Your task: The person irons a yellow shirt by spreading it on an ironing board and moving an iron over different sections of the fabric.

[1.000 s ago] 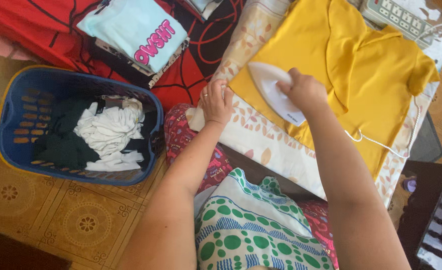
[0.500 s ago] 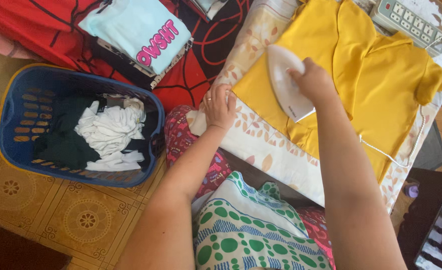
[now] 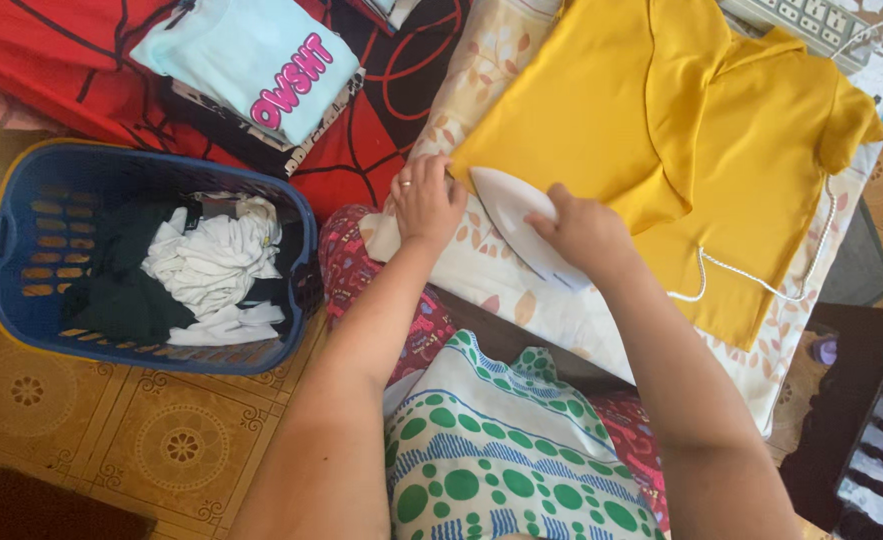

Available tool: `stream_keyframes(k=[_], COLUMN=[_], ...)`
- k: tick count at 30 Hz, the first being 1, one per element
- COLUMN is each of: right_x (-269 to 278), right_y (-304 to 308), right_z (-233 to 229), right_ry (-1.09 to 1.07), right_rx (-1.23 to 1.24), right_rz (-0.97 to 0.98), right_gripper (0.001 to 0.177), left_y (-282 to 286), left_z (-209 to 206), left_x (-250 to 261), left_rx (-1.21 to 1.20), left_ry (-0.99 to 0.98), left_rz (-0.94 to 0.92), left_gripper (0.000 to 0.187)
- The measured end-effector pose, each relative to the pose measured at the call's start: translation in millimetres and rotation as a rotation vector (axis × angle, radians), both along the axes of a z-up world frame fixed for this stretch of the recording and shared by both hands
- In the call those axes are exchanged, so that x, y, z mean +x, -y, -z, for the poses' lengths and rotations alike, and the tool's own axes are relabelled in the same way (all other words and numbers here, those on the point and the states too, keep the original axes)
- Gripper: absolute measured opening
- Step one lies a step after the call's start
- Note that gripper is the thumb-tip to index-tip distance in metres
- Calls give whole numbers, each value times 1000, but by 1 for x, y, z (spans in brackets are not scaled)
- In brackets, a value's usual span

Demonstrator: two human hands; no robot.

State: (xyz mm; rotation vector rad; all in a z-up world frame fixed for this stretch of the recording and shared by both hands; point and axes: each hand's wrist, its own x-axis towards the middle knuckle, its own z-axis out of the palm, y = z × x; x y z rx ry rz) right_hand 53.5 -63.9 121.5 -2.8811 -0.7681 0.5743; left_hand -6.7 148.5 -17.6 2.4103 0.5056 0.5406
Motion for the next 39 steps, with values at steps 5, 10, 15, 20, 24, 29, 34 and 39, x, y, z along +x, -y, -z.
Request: stream_keyframes(k=[5, 10, 15, 20, 24, 29, 34, 39], right_x=[-37, -60, -50, -24, -22, -61, -95, -117], right_y=[49, 76, 62, 19, -8, 13, 81, 141], right_z=[-1, -4, -6, 7, 10, 5, -7, -25], right_ry=[119, 37, 8, 90, 124, 114, 4, -7], right_rx=[13, -124, -34, 66, 108, 62, -18, -12], right_rz=[54, 272, 297, 216, 85, 13, 73, 189], right_gripper=[50, 53, 51, 50, 49, 48, 50, 48], left_y=[1, 1, -1, 1, -2, -1, -2, -2], left_z=[-5, -8, -13, -5, 4, 10, 11, 5], left_x=[-2, 1, 4, 2, 3, 3, 5, 6], left_rx=[2, 24, 69, 2, -6, -11, 3, 15], left_ry=[-32, -46, -120, 13, 55, 63, 21, 24], left_rz=[18, 11, 38, -21, -9, -19, -44, -41], left_gripper=[40, 39, 38, 14, 12, 11, 9, 12])
